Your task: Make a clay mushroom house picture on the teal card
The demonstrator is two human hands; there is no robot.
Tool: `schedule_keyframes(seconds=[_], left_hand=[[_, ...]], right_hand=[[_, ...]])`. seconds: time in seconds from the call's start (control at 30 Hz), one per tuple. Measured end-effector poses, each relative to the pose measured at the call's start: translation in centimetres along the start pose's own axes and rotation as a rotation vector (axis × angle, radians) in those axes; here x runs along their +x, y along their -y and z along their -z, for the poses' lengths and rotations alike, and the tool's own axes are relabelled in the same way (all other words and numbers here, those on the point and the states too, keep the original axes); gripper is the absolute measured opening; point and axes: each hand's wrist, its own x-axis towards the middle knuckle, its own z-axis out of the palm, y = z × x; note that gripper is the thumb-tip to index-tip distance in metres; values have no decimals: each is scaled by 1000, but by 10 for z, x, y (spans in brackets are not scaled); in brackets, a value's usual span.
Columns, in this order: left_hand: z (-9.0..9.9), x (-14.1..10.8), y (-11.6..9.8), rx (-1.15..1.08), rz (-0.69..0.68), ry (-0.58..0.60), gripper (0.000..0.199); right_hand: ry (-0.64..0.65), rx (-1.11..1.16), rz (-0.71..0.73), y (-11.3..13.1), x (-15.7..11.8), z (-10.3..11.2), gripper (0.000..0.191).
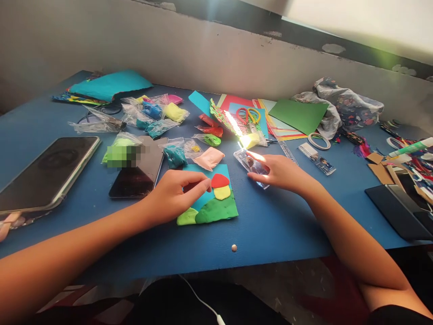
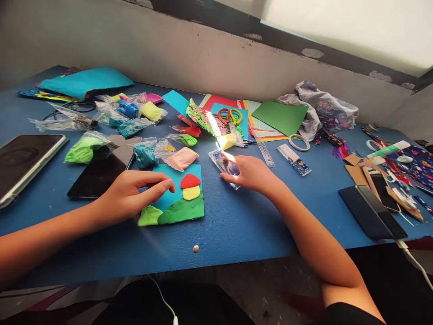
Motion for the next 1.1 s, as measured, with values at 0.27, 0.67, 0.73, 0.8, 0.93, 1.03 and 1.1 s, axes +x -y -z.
schedule_keyframes(seconds=[0.27, 0.67, 0.73, 0.8, 0.93, 1.03, 1.1], left_hand=[[0, 0, 2, 18, -31, 12, 43], [-4, 2, 9, 59, -58, -7, 48], [-4, 1, 10, 64, -64, -13, 48], [-4, 1, 11, 64, -76, -13, 48], [-5, 1, 12, 64, -105, -7, 49], [-6, 1, 13, 63, -120, -10, 48], [-6, 0, 13, 66, -131, -19, 47]], right_hand=[[21, 66, -7, 6, -1, 1, 63], [39, 15, -145, 18, -5, 2, 62], [96, 31, -167, 19, -8, 4, 69], [151, 76, -161, 20, -12, 6, 80], [188, 135, -142, 21, -14, 5, 90], [188, 129, -144, 20, -14, 5, 87], [216, 129, -155, 19, -14, 7, 86]])
